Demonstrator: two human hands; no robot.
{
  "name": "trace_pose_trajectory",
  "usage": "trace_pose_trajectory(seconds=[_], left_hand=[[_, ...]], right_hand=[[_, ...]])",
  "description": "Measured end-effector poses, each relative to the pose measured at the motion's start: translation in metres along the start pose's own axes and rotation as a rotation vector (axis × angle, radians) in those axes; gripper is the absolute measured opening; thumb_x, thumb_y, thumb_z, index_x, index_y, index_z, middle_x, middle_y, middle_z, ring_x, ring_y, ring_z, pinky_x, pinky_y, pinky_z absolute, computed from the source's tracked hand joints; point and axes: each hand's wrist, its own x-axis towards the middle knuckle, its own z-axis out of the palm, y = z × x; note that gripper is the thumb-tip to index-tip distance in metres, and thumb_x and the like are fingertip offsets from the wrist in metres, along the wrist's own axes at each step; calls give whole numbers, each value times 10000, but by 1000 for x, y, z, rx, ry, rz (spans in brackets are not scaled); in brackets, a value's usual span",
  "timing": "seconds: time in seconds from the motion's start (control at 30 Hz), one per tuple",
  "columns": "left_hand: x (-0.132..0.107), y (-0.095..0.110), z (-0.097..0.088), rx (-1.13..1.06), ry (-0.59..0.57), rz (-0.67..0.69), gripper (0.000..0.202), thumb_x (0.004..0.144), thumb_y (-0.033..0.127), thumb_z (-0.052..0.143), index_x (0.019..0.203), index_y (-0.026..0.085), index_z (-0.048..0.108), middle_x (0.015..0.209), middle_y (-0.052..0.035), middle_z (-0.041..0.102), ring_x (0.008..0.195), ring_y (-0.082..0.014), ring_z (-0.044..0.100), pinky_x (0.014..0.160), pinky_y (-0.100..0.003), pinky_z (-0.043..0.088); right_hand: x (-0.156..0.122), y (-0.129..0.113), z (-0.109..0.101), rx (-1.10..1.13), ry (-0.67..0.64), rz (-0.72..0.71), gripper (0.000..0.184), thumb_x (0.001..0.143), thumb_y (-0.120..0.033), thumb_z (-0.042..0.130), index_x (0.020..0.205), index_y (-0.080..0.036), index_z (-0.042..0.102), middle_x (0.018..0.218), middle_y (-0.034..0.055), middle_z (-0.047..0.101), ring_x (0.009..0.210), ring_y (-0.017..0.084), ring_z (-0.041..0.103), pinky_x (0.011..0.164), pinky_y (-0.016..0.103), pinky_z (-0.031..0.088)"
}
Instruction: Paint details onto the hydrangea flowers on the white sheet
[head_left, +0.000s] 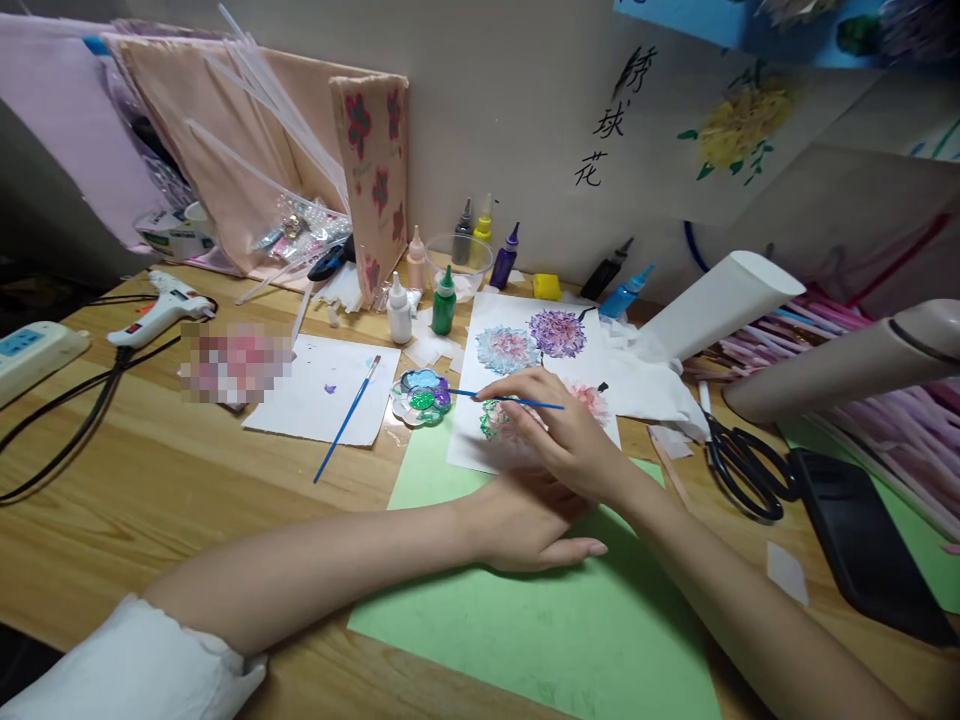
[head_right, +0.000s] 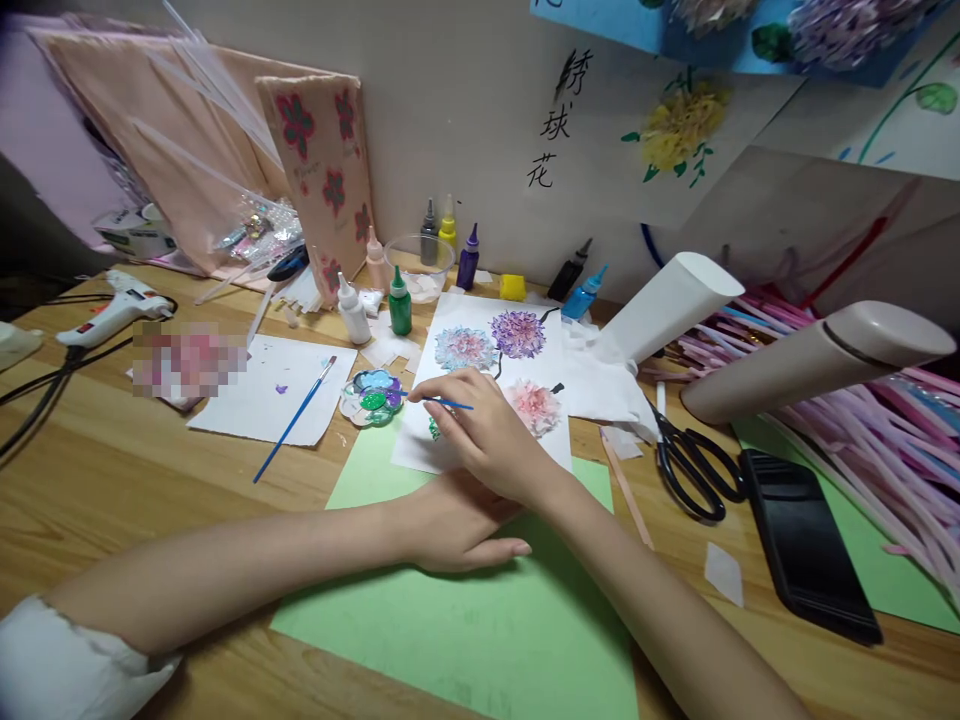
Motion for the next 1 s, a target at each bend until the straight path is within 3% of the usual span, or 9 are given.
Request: trace_pose_trajectory(seconds=[0.13,0.3,0.4,0.47,0.53,0.6,0.67,1.0], left_hand=[[-1,1,0,41,-4,-15,519,980,474,294,1172,72,562,1163,-151,638,1035,-283,592,896,-363,460],[0,2,-3,46,-41,-15,520,982,467,297,1143,63,582,1126,-150,652,1010,-284,601,900,-370,460],[0,2,-5,17,-37,-13,515,982,461,311,1167,58,573,1165,-158,636,1085,-286,575,953,-370,436],[0,3,-4,-8,-25,-12,521,984,456,322,1187,42,564,1224,-174,605,1166,-281,535,1015,-360,396],[0,3,-4,-31,-2,-16,533,986,454,326,1221,28,545,1298,-186,556,1233,-275,490,1064,-352,355],[0,2,-2,-47,16,-18,537,985,456,325,1247,34,528,1340,-187,523,1255,-272,476,1078,-355,345],[0,1,-2,-53,18,-16,532,984,460,320,1247,48,531,1349,-186,516,1254,-275,480,1075,-364,353],[0,1,-1,-71,2,-33,535,984,461,311,1275,61,515,1378,-174,495,1282,-272,455,1101,-370,333]], right_hand=[[5,0,10,-15,-100,21,255,971,-282,376,1081,-234,602,1060,72,670,1031,221,545,909,424,420],[7,1,10,23,-41,32,267,976,-298,362,1077,-237,602,1067,68,659,1049,216,539,910,404,425],[9,0,2,22,-15,3,265,971,-312,376,1050,-245,620,1035,68,654,1025,214,554,887,383,442],[9,-1,-10,11,78,-13,264,969,-310,383,990,-243,638,978,61,659,993,211,565,876,375,443],[7,1,-25,23,255,2,282,971,-307,378,906,-237,643,891,47,661,922,200,583,840,361,446],[2,4,-40,56,430,35,321,973,-324,371,815,-224,633,782,33,640,785,177,596,750,338,454],[-5,8,-50,67,521,53,353,970,-347,378,747,-212,616,699,20,608,662,154,579,658,317,444],[-25,11,-45,-136,315,-83,269,956,-216,385,773,-206,581,660,20,611,669,148,570,651,292,446]])
